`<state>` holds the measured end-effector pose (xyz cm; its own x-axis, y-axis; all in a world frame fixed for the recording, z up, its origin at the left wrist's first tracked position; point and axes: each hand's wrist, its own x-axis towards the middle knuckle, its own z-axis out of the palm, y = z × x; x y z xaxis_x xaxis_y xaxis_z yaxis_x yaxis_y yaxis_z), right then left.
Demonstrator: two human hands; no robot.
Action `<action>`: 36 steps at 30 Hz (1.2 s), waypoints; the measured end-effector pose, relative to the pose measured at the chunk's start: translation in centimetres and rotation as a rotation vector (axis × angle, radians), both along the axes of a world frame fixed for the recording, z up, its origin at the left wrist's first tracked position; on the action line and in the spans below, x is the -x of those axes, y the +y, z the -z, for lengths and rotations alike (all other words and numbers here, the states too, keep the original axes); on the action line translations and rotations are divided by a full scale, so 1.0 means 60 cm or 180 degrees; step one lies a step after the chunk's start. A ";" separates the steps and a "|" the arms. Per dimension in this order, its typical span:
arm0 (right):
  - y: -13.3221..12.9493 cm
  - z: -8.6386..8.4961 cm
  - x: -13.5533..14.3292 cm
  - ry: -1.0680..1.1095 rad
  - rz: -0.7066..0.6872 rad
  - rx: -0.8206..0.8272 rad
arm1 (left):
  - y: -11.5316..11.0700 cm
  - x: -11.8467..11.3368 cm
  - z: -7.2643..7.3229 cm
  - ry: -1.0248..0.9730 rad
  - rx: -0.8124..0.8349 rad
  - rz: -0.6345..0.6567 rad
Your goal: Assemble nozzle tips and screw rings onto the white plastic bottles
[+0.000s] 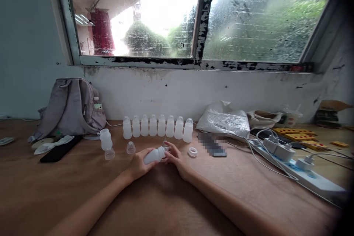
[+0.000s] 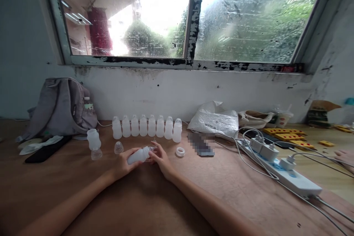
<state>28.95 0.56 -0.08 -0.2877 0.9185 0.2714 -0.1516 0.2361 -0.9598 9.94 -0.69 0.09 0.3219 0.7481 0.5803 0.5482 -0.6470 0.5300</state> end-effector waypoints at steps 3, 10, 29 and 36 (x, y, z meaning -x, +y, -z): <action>-0.004 -0.009 0.000 -0.0146 -0.0437 -0.0012 | -0.014 -0.001 -0.009 -0.0098 0.0276 0.0059; 0.004 -0.035 -0.010 -0.0843 0.0141 -0.0038 | -0.027 -0.022 -0.003 -0.0197 0.0100 -0.0104; -0.022 -0.070 0.003 0.0199 -0.0852 0.0366 | -0.023 -0.018 -0.015 -0.2641 0.3399 0.1673; -0.019 -0.086 -0.004 0.0097 -0.0933 0.0327 | -0.034 -0.030 -0.012 -0.2831 0.3652 0.1774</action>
<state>29.21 -0.61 5.07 -0.5375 0.8206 0.1940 -0.2279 0.0802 -0.9704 11.75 -2.74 0.83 0.5756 0.8162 -0.0505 -0.3633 0.3105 0.8784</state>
